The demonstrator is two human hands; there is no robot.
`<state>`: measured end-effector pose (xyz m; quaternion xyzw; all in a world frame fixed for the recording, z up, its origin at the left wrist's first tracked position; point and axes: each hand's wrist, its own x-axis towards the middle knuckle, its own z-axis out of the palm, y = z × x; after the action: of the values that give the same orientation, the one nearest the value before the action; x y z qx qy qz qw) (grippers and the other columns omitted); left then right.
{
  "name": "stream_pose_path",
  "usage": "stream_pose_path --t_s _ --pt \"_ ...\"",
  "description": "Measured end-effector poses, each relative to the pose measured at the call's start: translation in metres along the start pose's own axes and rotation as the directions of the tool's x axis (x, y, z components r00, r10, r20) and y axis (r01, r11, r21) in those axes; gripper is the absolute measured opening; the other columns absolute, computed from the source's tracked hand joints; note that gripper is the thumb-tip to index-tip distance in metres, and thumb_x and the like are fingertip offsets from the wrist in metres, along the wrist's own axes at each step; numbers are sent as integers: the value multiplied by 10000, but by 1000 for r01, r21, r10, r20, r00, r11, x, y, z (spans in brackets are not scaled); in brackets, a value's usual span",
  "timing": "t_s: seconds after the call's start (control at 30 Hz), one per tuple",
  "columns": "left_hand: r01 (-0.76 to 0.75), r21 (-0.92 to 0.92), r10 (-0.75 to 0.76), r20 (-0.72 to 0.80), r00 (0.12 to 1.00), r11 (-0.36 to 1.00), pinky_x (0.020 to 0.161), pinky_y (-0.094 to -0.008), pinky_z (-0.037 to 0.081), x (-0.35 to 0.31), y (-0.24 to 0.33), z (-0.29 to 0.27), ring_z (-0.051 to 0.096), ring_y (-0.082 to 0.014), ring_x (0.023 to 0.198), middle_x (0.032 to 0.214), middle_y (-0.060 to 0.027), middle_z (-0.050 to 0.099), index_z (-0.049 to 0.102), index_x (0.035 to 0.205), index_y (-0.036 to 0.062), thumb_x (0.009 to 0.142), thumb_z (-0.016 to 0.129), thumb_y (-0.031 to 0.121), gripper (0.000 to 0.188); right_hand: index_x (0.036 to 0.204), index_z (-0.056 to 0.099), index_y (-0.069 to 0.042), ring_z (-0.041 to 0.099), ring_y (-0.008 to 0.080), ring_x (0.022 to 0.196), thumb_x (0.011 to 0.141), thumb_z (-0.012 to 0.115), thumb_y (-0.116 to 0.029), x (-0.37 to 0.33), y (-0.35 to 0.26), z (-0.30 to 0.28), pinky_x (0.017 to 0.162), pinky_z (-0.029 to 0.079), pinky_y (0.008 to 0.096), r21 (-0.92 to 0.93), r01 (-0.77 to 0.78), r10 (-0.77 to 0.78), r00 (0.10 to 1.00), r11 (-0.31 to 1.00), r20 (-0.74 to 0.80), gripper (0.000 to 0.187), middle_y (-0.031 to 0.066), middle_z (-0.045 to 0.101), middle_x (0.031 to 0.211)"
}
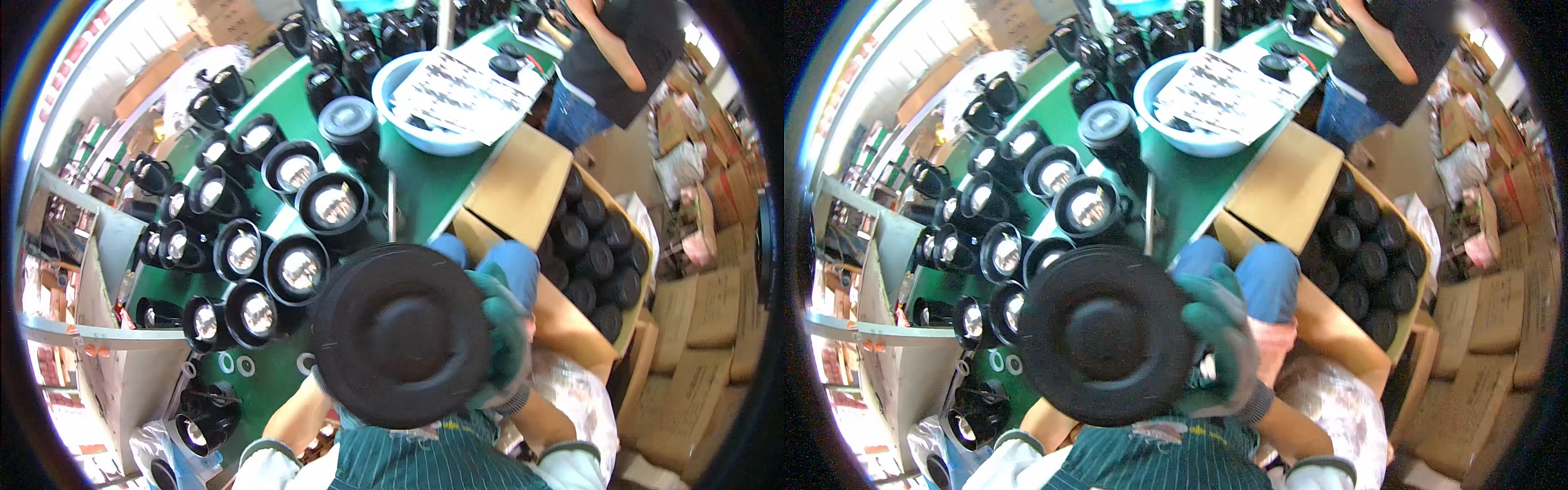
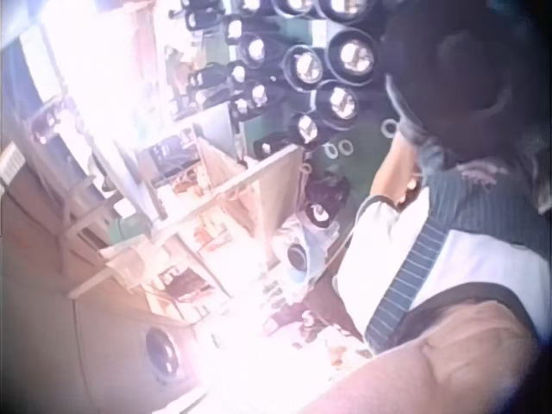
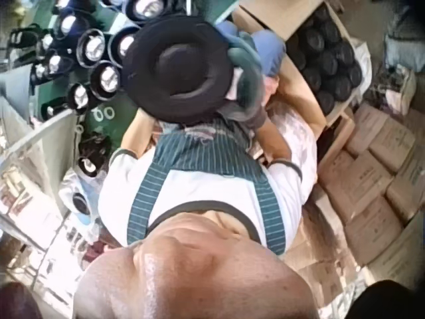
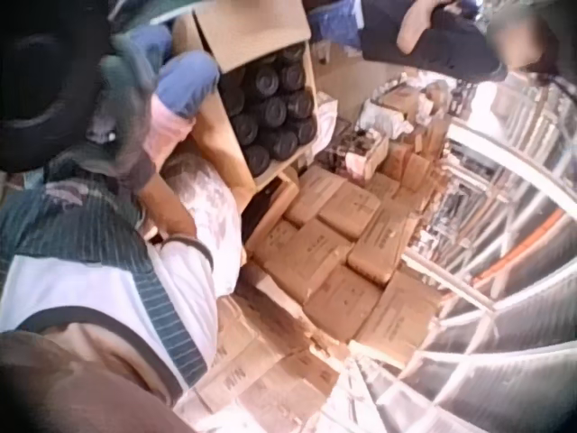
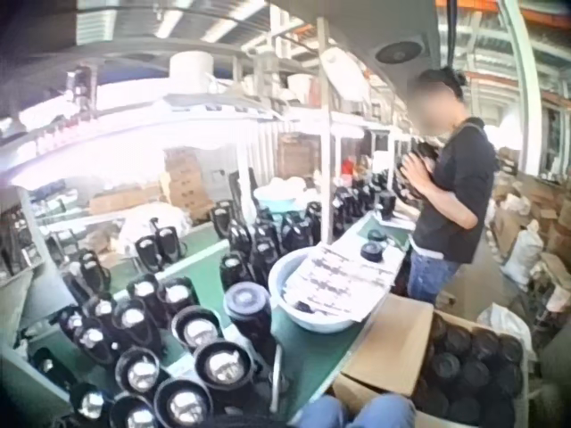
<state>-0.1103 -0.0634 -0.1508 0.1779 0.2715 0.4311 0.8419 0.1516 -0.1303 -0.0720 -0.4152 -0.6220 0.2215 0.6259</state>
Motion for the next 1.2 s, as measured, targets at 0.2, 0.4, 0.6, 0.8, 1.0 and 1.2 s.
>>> stream_pose_path --t_s 0.2,0.4,0.6,0.8,1.0,1.2 --pt "-582 545 593 182 784 603 1012 -376 560 42 164 67 651 -260 1179 1360 -185 608 394 1540 12 802 813 74 850 1452 497 70 525 402 1371 947 683 -373 10 75 0 1183 355 465 -6 -317 317 947 949 49 697 259 566 1441" --pt "116 722 729 660 181 -682 1054 -450 529 225 330 92 610 -338 1258 1385 -213 585 464 1526 81 678 963 338 1017 1416 529 89 564 371 1322 1005 567 -395 13 113 -23 1142 396 437 -270 -435 425 900 859 -96 636 247 602 1396" --pt "286 592 625 507 594 -753 1106 -469 451 404 432 7 559 -404 1270 1349 -230 599 567 1439 99 636 932 420 939 1408 539 80 560 382 1319 968 641 -355 7 140 -43 1145 397 453 -549 -436 440 888 713 -134 627 250 596 1404" --pt "146 694 571 433 697 -705 1122 -453 444 471 410 -97 551 -408 1301 1394 -264 568 550 1417 3 667 912 543 992 1407 544 66 552 401 1323 916 740 -286 -24 164 -46 1149 399 471 -802 -311 482 876 510 -34 635 252 586 1417" --pt "37 604 303 346 888 -796 1027 -443 517 352 393 -26 648 -363 1186 1295 -180 670 682 1284 97 825 813 388 559 1421 526 64 541 408 1332 901 766 -278 -22 168 -41 1156 390 481 -837 -253 474 880 485 9 668 257 571 1432" --pt "115 482 353 441 825 -869 911 -418 594 269 312 -75 706 -337 1113 1264 -156 708 690 1252 89 755 774 117 505 1450 487 74 529 405 1347 923 719 -333 -3 159 -28 1166 372 483 -722 -284 419 908 631 10 705 263 552 1450"
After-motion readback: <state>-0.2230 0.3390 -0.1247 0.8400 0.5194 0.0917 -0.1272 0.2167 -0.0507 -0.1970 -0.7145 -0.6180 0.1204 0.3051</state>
